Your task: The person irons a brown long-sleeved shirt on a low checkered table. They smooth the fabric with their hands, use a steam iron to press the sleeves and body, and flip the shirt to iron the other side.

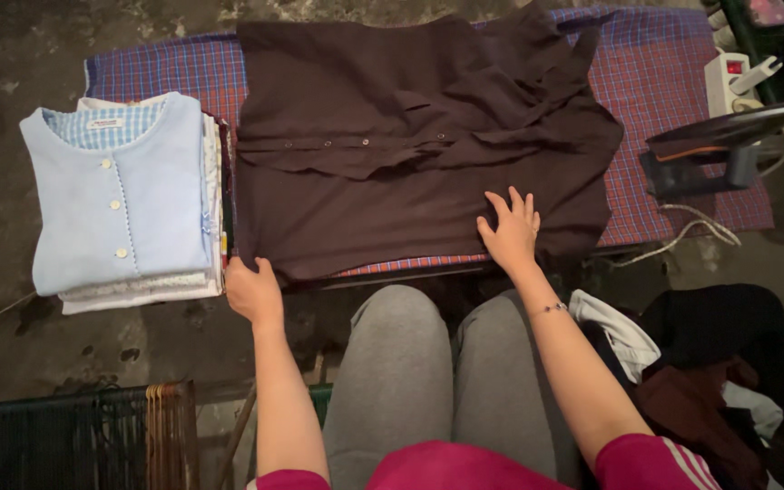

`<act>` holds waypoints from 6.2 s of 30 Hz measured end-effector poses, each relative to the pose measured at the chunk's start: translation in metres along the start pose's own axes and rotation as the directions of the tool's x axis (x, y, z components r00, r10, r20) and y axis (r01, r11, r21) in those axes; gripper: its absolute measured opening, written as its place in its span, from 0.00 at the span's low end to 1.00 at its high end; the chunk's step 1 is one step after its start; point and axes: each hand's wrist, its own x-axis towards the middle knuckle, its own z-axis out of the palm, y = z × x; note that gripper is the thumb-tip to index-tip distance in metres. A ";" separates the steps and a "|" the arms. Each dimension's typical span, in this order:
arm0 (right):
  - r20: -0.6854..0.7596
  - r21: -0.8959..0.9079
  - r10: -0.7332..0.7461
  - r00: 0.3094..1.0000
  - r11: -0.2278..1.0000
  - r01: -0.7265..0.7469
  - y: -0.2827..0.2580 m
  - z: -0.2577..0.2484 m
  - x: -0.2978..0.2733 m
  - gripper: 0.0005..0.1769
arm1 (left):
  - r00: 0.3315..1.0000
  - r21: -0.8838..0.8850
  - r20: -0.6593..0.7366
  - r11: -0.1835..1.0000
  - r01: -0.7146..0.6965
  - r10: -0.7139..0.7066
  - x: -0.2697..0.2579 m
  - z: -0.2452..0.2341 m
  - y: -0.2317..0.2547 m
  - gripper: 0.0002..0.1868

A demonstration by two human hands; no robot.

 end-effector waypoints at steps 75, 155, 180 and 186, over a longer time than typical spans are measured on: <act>-0.392 0.421 0.475 0.788 0.854 -0.306 0.185 -0.013 -0.017 0.30 | 0.881 -0.795 0.392 0.383 0.470 -0.265 -0.111 0.023 0.099 0.11; -0.511 0.162 0.231 0.828 0.972 -0.171 0.139 -0.047 0.074 0.23 | 0.019 -0.537 0.491 0.319 -0.781 0.871 -0.141 0.251 0.554 0.27; -0.564 0.361 0.292 0.772 0.928 -0.088 0.143 -0.043 0.068 0.09 | -0.088 -0.439 0.757 0.405 -0.802 0.647 -0.110 0.228 0.592 0.24; -0.533 0.402 0.293 0.794 0.913 -0.068 0.141 -0.049 0.066 0.06 | -0.099 -0.242 0.891 0.278 -0.930 0.443 -0.127 0.218 0.610 0.37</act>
